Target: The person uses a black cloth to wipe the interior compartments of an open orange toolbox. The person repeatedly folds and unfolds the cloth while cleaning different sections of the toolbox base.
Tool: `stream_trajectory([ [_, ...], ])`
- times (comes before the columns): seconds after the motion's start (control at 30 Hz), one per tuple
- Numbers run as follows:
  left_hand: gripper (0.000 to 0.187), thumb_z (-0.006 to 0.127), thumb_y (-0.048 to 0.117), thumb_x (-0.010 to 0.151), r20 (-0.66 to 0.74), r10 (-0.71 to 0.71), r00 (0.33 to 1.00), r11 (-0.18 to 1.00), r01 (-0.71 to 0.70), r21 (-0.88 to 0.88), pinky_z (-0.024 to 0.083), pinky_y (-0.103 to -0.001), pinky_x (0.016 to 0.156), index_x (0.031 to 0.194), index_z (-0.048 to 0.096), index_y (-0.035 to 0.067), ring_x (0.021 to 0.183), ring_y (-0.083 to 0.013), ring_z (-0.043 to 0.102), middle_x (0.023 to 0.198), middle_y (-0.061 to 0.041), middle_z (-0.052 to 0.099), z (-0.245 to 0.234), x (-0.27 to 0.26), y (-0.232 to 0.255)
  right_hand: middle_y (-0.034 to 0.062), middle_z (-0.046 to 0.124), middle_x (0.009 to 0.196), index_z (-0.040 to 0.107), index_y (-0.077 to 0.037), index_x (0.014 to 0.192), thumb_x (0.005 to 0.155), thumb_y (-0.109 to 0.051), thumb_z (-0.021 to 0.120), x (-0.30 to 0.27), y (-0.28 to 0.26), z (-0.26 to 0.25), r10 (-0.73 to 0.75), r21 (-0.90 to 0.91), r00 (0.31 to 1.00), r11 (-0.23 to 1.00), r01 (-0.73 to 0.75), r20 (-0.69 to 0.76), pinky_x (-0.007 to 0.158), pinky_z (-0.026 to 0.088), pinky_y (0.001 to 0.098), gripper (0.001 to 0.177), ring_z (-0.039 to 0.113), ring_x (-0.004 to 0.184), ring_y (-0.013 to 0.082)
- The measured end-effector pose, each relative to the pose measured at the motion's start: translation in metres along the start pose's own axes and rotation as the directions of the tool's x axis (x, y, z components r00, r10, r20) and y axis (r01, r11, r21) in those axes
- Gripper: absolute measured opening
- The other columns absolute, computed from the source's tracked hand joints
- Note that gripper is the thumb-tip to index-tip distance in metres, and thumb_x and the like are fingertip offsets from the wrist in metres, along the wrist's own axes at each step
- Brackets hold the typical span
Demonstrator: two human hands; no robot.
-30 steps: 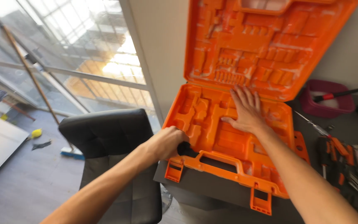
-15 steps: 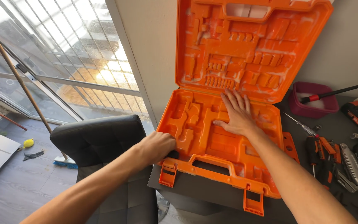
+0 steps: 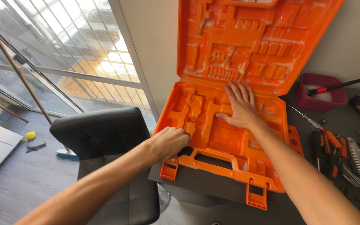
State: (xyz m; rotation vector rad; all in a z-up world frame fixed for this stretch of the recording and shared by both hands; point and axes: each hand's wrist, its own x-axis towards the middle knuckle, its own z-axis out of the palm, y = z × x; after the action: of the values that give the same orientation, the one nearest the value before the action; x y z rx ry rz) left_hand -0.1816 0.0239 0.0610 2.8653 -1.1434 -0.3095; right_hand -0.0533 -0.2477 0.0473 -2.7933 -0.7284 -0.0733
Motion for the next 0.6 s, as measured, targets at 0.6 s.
stream_trajectory([
  [0.6,0.014,0.078,0.007,0.071,-0.089,-0.005,0.996,0.997,0.011,0.076,0.062,-0.045,0.069,0.080,0.067,0.006,0.078,-0.0341,0.073,0.079,-0.010,0.070,-0.015,0.005,0.010,0.0106,0.004,0.172,0.017,-0.011,0.163,0.080,-0.066,0.067,0.004,0.005,0.004,-0.011,-0.058,0.999,0.998,0.009,-0.035,0.124,-0.005,0.0609,0.111,0.002,0.156,0.0358],
])
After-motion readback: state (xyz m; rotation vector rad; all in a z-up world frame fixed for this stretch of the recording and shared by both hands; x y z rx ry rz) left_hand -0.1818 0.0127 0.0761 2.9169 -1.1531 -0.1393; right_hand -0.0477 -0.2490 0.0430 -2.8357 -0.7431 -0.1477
